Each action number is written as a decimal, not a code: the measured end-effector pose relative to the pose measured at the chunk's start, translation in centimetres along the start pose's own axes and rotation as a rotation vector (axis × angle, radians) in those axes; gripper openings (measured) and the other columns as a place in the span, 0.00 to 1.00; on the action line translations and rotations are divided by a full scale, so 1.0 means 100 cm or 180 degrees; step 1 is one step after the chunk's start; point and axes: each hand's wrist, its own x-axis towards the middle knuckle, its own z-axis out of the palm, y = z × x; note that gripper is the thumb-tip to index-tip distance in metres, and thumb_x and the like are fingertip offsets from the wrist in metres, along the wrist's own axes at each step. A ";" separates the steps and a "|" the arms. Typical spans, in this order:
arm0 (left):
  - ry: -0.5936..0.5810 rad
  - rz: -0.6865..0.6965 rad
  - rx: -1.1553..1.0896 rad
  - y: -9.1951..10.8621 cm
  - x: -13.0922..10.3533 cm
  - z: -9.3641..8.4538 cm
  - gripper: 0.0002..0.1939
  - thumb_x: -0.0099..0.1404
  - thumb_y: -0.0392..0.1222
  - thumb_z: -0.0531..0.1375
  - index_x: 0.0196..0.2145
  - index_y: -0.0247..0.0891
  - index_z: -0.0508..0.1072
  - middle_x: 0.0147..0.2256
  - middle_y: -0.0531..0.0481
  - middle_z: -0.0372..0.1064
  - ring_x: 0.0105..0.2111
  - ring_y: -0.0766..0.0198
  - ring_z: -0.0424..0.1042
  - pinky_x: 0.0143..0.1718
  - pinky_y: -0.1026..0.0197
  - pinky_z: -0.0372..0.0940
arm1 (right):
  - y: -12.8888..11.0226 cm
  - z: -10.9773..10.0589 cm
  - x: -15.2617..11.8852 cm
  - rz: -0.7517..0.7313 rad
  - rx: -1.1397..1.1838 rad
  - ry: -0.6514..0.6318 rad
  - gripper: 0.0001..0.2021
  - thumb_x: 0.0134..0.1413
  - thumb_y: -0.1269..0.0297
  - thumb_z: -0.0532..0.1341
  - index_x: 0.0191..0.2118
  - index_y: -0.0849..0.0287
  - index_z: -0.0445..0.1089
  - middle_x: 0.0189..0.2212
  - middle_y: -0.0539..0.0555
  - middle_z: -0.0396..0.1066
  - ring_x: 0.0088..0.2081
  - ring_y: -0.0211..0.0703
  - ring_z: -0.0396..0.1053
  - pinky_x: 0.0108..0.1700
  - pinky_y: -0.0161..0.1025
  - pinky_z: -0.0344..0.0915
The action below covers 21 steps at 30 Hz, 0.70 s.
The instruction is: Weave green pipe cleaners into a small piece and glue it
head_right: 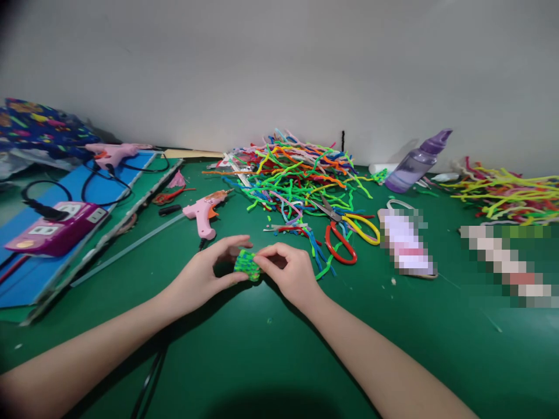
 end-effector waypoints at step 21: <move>0.0441 -0.0043 -0.0105 0.000 -0.001 -0.002 0.16 0.59 0.45 0.62 0.44 0.38 0.69 0.39 0.49 0.74 0.38 0.62 0.73 0.44 0.59 0.68 | -0.007 -0.003 -0.001 -0.0323 -0.0679 -0.0434 0.11 0.52 0.63 0.62 0.42 0.57 0.68 0.37 0.52 0.73 0.39 0.42 0.71 0.43 0.40 0.66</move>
